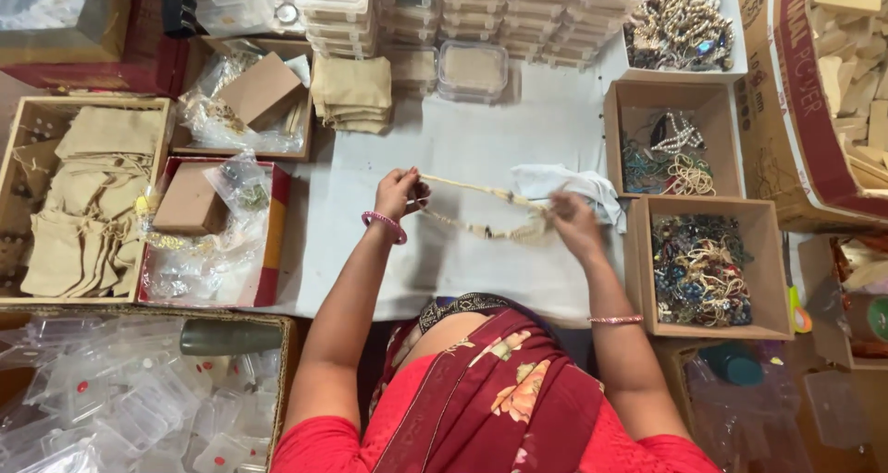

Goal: The person cleans a beaded necklace using a white cloth on a table. They wipe the necklace thoroughly, then place it into a small plastic bag. The person also handles a small cloth pouch and other jewelry items during the process.

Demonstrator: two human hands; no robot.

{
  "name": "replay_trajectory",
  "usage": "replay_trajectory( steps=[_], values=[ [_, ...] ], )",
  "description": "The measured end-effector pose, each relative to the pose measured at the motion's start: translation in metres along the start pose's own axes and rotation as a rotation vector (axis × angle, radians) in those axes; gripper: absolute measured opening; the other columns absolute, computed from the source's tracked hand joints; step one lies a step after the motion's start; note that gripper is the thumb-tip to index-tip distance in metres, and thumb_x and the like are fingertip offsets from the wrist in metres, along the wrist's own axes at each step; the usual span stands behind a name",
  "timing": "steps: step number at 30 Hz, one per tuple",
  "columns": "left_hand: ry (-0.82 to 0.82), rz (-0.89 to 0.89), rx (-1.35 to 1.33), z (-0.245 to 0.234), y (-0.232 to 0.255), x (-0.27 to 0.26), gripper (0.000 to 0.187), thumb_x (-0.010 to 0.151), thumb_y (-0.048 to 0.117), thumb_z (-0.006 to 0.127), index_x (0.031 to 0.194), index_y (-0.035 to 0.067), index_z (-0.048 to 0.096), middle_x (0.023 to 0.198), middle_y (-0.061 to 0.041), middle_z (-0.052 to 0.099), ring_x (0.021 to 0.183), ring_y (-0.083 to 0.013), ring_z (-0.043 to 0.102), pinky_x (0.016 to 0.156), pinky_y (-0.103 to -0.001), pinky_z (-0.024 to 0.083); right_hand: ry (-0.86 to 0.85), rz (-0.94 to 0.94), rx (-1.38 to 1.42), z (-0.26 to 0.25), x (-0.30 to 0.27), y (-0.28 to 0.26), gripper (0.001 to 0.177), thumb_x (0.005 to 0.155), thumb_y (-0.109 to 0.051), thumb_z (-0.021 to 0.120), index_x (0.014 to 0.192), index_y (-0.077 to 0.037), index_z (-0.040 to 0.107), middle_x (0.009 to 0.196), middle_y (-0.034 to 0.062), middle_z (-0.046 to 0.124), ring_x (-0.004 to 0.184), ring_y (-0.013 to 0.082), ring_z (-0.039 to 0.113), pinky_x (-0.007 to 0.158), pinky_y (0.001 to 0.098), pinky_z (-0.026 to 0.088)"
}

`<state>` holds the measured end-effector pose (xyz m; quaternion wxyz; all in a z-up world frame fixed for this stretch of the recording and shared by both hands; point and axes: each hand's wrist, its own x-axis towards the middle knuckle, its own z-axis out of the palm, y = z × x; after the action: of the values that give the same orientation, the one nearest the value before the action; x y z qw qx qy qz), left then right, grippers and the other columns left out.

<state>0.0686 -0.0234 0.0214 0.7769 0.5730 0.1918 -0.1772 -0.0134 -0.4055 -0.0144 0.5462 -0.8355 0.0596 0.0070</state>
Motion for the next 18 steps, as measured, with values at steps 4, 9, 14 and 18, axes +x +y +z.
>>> replay_trajectory(
  steps=[4, 9, 14, 18],
  values=[
    [0.216, -0.031, 0.165, -0.042, -0.043, 0.033, 0.026, 0.099, 0.031, 0.065, 0.098, 0.006, 0.063, 0.091, -0.006, 0.076, 0.072, -0.0124, 0.069, 0.06, -0.032, 0.058, 0.309, -0.382, -0.697, -0.022, -0.011, -0.07, 0.044, 0.084, -0.007, 0.076, 0.127, -0.007, 0.065, 0.129, 0.0176, 0.062, 0.119, 0.034, 0.058, 0.099, 0.0468, 0.051],
    [0.268, -0.052, 0.16, -0.045, -0.031, 0.006, 0.027, 0.092, 0.024, 0.071, 0.11, 0.008, 0.059, 0.089, -0.009, 0.076, 0.065, -0.0158, 0.069, 0.052, -0.03, 0.053, 0.099, -0.333, -0.948, -0.01, -0.003, -0.046, 0.072, 0.07, 0.013, 0.053, 0.135, -0.014, 0.069, 0.141, 0.0296, 0.053, 0.108, 0.0429, 0.058, 0.092, 0.0501, 0.051],
    [0.248, -0.012, 0.173, -0.055, -0.054, 0.026, 0.024, 0.093, 0.022, 0.073, 0.103, 0.0, 0.068, 0.081, -0.009, 0.072, 0.059, -0.0159, 0.066, 0.051, -0.03, 0.056, 0.102, -0.2, -0.792, 0.051, 0.017, -0.051, 0.026, 0.103, -0.01, 0.055, 0.118, -0.014, 0.077, 0.114, 0.0157, 0.07, 0.106, 0.0332, 0.067, 0.099, 0.0461, 0.052],
    [0.285, -0.045, 0.288, -0.056, -0.045, 0.017, 0.033, 0.098, 0.032, 0.071, 0.093, -0.001, 0.071, 0.071, -0.006, 0.067, 0.054, -0.0143, 0.059, 0.048, -0.03, 0.048, 0.041, -0.468, -0.962, 0.099, -0.01, -0.117, 0.024, 0.098, -0.034, 0.062, 0.108, -0.02, 0.079, 0.106, 0.0062, 0.073, 0.108, 0.0284, 0.063, 0.103, 0.0574, 0.039]
  ],
)
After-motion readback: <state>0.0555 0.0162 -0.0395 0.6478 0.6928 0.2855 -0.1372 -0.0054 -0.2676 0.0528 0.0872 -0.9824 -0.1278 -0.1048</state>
